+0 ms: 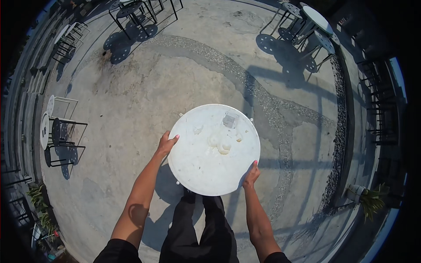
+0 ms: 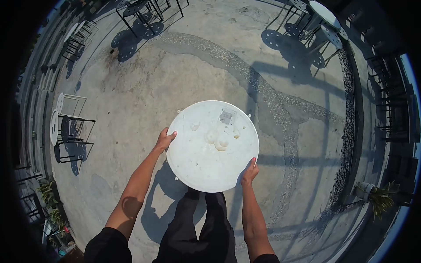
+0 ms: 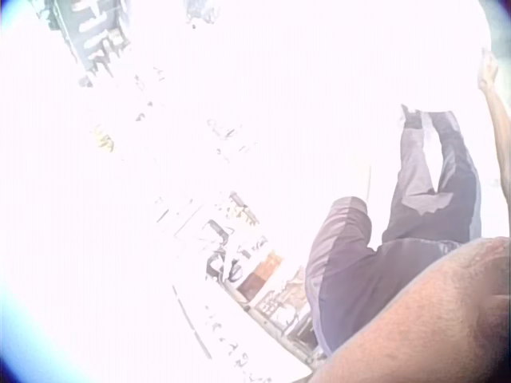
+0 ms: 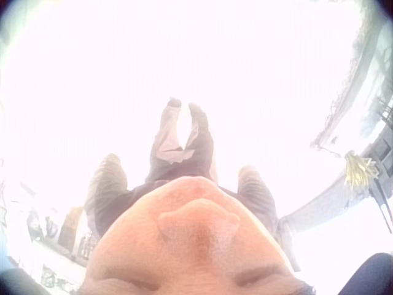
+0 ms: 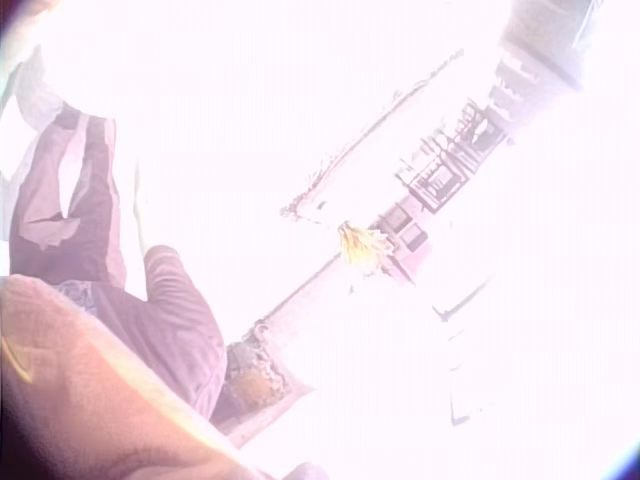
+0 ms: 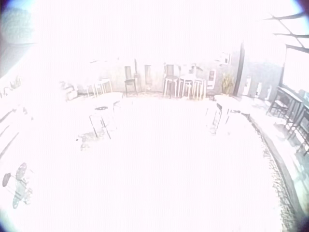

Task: The person repeatedly picks up round metal tables and perforated metal stools from a rooftop patio and places them around other tables. They handle the furniture by hand, moving items one at a time to different spots on the concrete floor.

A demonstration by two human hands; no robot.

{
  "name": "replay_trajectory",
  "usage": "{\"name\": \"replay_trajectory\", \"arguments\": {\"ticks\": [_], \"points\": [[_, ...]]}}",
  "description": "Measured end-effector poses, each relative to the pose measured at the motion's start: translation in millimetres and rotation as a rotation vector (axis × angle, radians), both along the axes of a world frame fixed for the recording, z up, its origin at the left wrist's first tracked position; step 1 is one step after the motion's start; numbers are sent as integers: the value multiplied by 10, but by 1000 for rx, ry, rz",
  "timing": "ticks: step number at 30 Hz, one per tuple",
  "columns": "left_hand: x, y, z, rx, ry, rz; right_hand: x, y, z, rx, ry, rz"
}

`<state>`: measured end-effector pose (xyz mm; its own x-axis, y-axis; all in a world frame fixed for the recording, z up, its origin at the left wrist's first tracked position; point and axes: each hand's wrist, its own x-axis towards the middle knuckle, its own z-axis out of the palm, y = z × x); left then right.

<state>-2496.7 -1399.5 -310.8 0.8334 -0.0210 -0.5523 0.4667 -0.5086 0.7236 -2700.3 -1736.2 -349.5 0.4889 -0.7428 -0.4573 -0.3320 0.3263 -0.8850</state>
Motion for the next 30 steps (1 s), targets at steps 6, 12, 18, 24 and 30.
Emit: {"name": "replay_trajectory", "arguments": {"ticks": [6,12,18,24,30], "points": [[167,-63,-188,16,15,20,39,-27,-78,239,-89,65],[28,-303,-167,97,-161,67,100,-350,-77,216,52,247],[-869,-236,-443,103,-230,390,-10,-330,-35,159,90,474],[-1820,59,-410,-305,87,372,-165,-323,-225,153,218,353],[-1762,110,-485,-385,125,320,-365,-30,-92,165,194,405]]}}
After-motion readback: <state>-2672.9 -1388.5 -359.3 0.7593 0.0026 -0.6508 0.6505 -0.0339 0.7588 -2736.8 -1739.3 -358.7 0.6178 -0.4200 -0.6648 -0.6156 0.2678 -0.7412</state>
